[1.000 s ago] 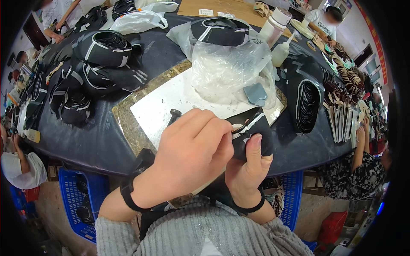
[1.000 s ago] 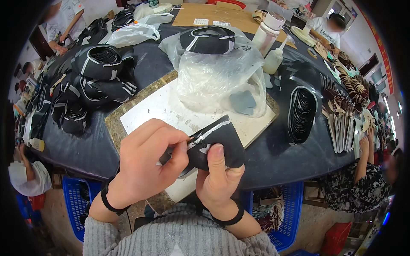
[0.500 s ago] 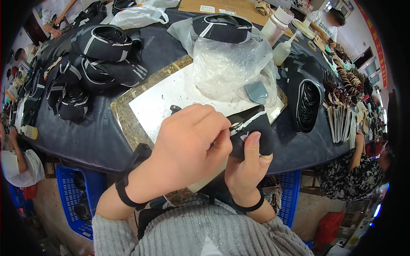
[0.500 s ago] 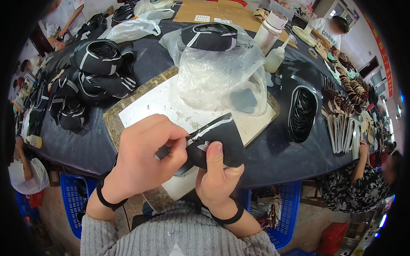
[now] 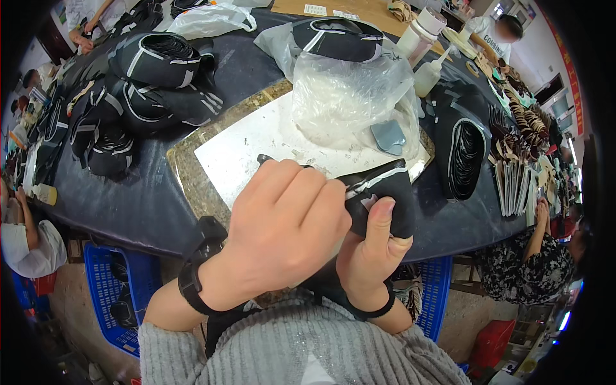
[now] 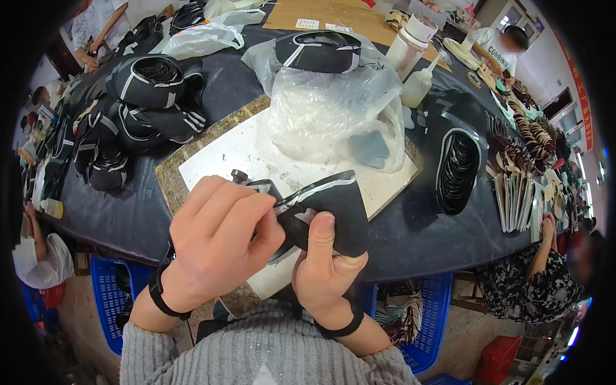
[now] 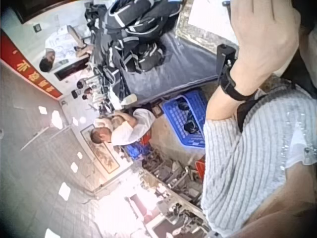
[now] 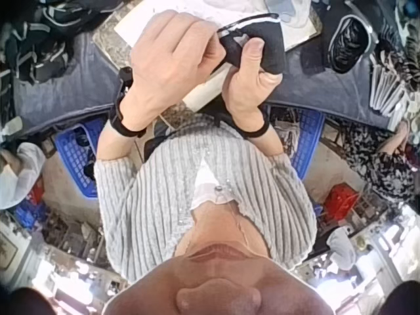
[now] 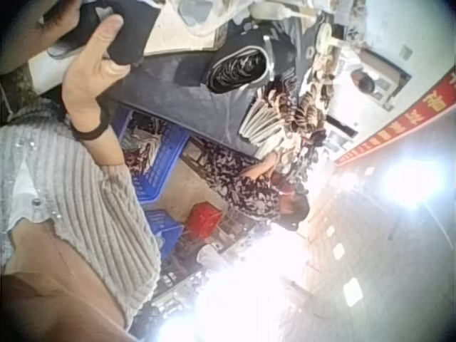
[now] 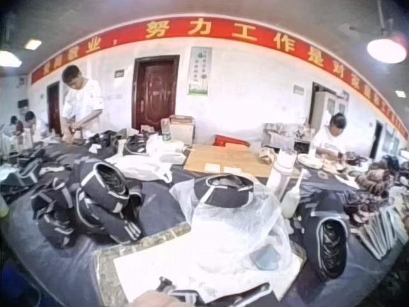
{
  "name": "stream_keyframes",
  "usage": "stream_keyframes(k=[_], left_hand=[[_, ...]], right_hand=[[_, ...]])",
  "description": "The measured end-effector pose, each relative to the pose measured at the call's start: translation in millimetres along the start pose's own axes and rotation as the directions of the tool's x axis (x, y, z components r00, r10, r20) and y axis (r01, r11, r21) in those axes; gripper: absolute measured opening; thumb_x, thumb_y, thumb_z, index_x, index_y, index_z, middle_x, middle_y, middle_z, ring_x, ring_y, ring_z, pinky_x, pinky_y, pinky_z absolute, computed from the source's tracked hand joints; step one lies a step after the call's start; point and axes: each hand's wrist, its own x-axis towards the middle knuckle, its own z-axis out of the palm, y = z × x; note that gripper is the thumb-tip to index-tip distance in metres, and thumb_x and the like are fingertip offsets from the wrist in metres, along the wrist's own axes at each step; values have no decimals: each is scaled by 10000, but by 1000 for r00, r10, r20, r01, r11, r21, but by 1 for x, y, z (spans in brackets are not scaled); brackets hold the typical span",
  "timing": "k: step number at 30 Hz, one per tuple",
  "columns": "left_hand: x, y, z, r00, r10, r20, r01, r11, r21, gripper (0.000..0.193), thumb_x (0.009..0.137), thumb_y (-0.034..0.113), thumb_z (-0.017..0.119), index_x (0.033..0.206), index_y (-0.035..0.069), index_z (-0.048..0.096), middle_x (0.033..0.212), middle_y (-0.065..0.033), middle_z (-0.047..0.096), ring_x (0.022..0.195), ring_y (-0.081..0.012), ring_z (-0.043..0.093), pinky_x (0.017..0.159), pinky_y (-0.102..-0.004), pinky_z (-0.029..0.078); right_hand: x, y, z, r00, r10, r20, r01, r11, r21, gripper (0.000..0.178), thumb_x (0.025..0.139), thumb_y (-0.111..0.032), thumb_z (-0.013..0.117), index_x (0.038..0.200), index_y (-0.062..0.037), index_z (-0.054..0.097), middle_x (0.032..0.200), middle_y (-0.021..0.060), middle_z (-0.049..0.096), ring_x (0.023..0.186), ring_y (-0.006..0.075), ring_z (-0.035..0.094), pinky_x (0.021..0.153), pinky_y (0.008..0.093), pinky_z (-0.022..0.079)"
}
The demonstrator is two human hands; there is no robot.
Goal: Hammering and shaping shoe upper components on a stone block at a workshop table.
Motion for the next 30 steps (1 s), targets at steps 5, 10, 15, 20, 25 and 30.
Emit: stream_keyframes(k=[5,10,15,20,25,30], left_hand=[[-4,12,-6,830,-544,119,496,625,-602,183,743,0,701,895,19,600,806,-53,624,712,-129,582,629,-228,448],[-11,8,-34,733,-648,207,638,548,-541,123,841,55,677,928,-11,621,763,-22,635,709,-56,568,662,-216,470],[-18,-17,-143,738,-590,328,674,619,-402,122,846,82,596,929,-7,595,861,-40,638,785,-102,608,729,-214,461],[-49,-9,-198,594,-290,750,588,793,-159,114,831,89,620,890,-4,590,797,-53,622,703,-121,594,660,-229,448],[-56,16,-199,515,-46,856,342,927,-156,118,817,96,644,851,-1,586,733,-65,607,622,-140,580,590,-243,434],[-77,-1,-161,408,-272,872,806,555,-204,137,817,92,677,847,7,573,680,-50,592,579,-110,558,536,-238,415]], right_hand=[[-1,-7,17,984,159,-77,-143,973,181,131,972,-106,535,1037,-2,584,960,36,617,860,112,583,748,250,472],[-28,-1,6,893,305,333,-351,932,89,225,930,-165,612,1067,12,590,990,49,639,875,91,573,746,249,469],[-1,-34,-9,346,156,925,-222,972,-81,159,771,-128,782,831,-8,698,797,119,687,741,224,679,652,318,524],[-25,-57,54,490,84,868,117,980,-161,788,582,-286,918,1136,93,505,1121,194,571,1004,253,592,884,346,462],[-42,-64,68,445,35,895,56,996,-67,892,548,-271,949,1211,88,472,1191,171,561,1046,204,570,894,306,446],[-55,-48,34,211,554,805,-201,831,-519,483,742,-168,814,1113,11,562,908,51,641,798,74,572,700,221,453]])
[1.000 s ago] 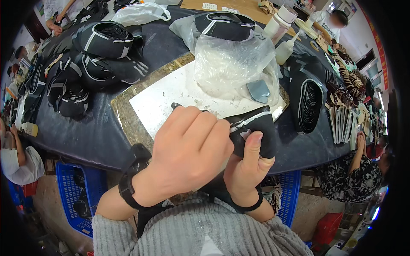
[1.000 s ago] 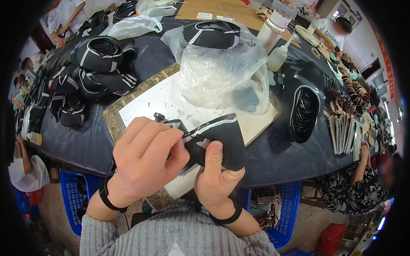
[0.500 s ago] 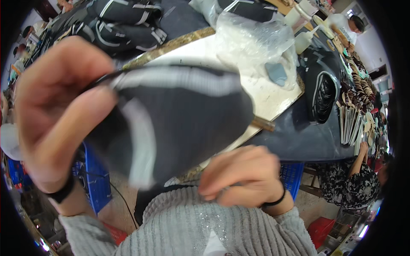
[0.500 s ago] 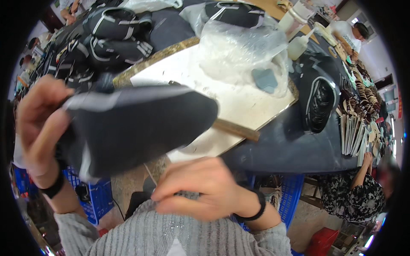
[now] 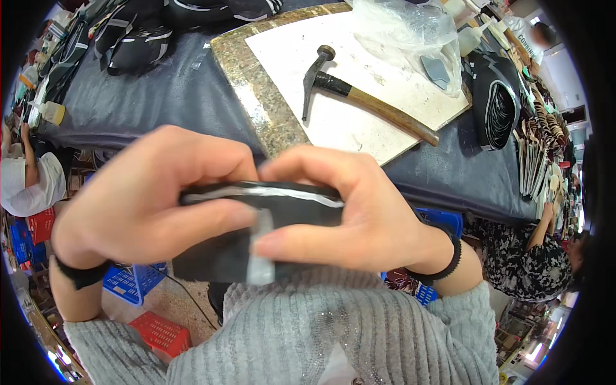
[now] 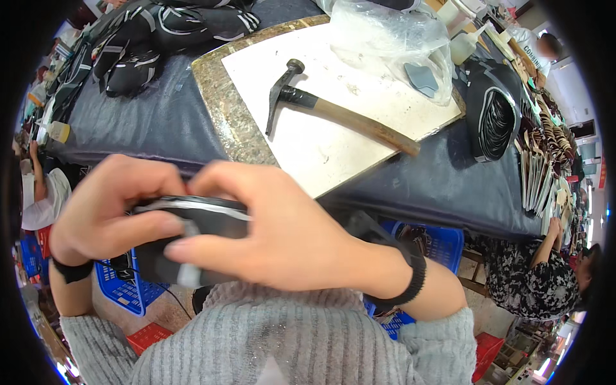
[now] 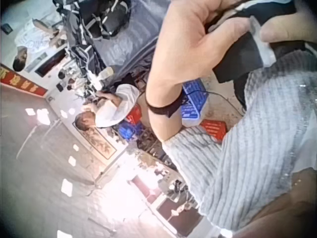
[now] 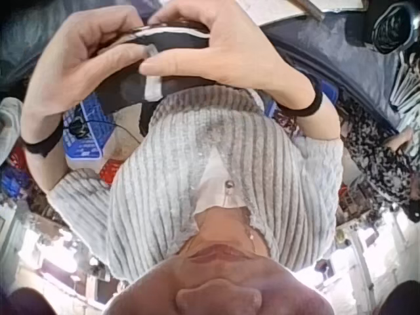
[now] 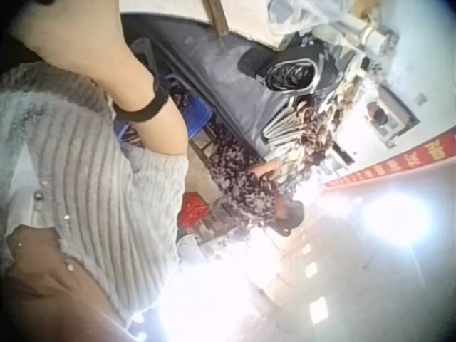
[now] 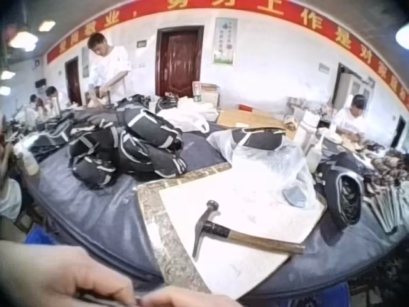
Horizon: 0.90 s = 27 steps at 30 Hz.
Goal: Hammering and shaping shoe upper components on a stone block at a workshop table.
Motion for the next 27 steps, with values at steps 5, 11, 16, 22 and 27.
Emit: stream_keyframes(k=[5,11,16,22,27], left_hand=[[13,-56,69,984,-22,-174,1,992,-123,297,793,62,766,968,10,531,760,17,584,696,-18,539,582,-186,407],[40,-73,91,995,71,64,-49,956,-290,233,809,58,759,937,11,569,708,40,541,667,-6,474,583,-189,397],[59,-87,74,951,156,-267,-126,984,124,288,746,97,793,911,25,569,634,-24,528,542,-79,484,509,-227,396],[67,-107,76,829,421,-369,-219,850,479,322,700,186,825,866,42,590,663,-96,584,541,-245,585,504,-305,454],[65,-130,81,660,643,-389,-291,696,657,367,669,257,831,919,62,646,748,-65,595,665,-237,593,546,-321,446]], right_hand=[[-55,40,5,939,266,-218,-268,963,23,261,867,-181,695,999,-2,560,677,-4,598,620,37,517,545,213,389],[-94,75,0,846,513,-147,-489,855,172,242,937,-194,604,804,8,593,632,3,563,596,45,446,525,244,381],[-51,77,-8,910,-100,-401,-127,855,-502,121,854,-111,655,887,-2,613,743,167,603,620,289,611,553,340,465],[-18,75,-32,976,-96,-196,-72,707,-703,101,830,-85,621,922,-54,591,806,109,567,744,298,598,643,377,468],[-11,82,-39,955,-298,11,156,470,-869,196,733,-108,690,923,-108,640,875,26,568,916,231,563,763,357,420]])
